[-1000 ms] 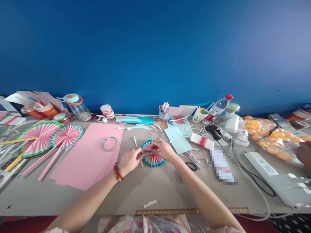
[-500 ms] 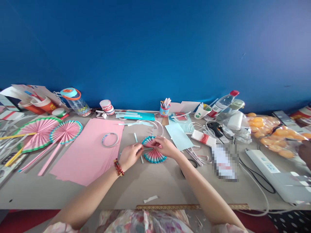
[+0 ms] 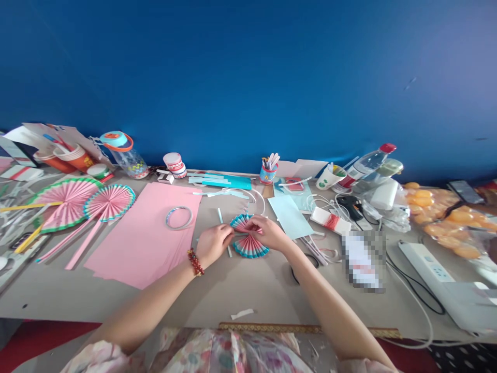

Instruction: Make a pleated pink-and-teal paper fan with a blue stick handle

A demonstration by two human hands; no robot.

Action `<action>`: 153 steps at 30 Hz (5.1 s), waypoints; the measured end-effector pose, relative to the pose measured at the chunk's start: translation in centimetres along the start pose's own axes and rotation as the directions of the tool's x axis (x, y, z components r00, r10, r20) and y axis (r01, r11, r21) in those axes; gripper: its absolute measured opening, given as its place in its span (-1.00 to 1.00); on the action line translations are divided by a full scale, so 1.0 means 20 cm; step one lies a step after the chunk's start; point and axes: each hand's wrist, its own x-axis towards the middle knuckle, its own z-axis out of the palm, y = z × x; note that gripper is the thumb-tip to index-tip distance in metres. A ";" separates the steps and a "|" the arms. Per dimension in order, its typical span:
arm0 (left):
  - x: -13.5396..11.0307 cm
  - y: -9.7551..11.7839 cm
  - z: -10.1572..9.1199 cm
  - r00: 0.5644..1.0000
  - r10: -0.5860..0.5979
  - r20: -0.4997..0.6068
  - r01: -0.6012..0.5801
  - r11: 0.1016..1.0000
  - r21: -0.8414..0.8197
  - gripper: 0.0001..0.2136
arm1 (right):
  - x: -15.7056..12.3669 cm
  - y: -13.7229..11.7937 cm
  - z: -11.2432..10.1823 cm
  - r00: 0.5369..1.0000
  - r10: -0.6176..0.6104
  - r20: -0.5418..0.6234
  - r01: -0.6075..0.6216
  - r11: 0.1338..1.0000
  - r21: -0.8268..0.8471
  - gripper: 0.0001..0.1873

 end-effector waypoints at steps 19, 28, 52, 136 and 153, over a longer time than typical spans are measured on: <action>0.01 0.00 0.03 1.000 -0.025 -0.008 0.025 0.999 0.022 -0.87 | 0.02 -0.05 0.01 0.999 0.037 0.001 -0.037 0.991 -0.127 -0.87; 0.01 0.02 0.02 1.000 -0.022 -0.014 0.022 0.999 0.032 -0.87 | 0.05 -0.10 0.03 0.994 0.108 -0.014 -0.108 0.957 -0.269 -0.88; 0.03 0.03 0.04 1.000 -0.017 -0.011 0.018 0.982 0.187 -0.82 | 0.07 -0.11 0.04 0.991 0.129 0.018 -0.114 0.926 -0.360 -0.90; 0.04 0.03 0.05 0.996 -0.077 -0.040 0.080 0.992 0.093 -0.83 | 0.09 -0.16 0.05 0.973 0.225 0.059 -0.166 0.848 -0.504 -0.84; 0.03 0.02 0.06 0.994 -0.093 -0.059 0.099 0.990 0.099 -0.97 | 0.09 -0.16 0.06 0.977 0.212 0.040 -0.166 0.860 -0.483 -0.85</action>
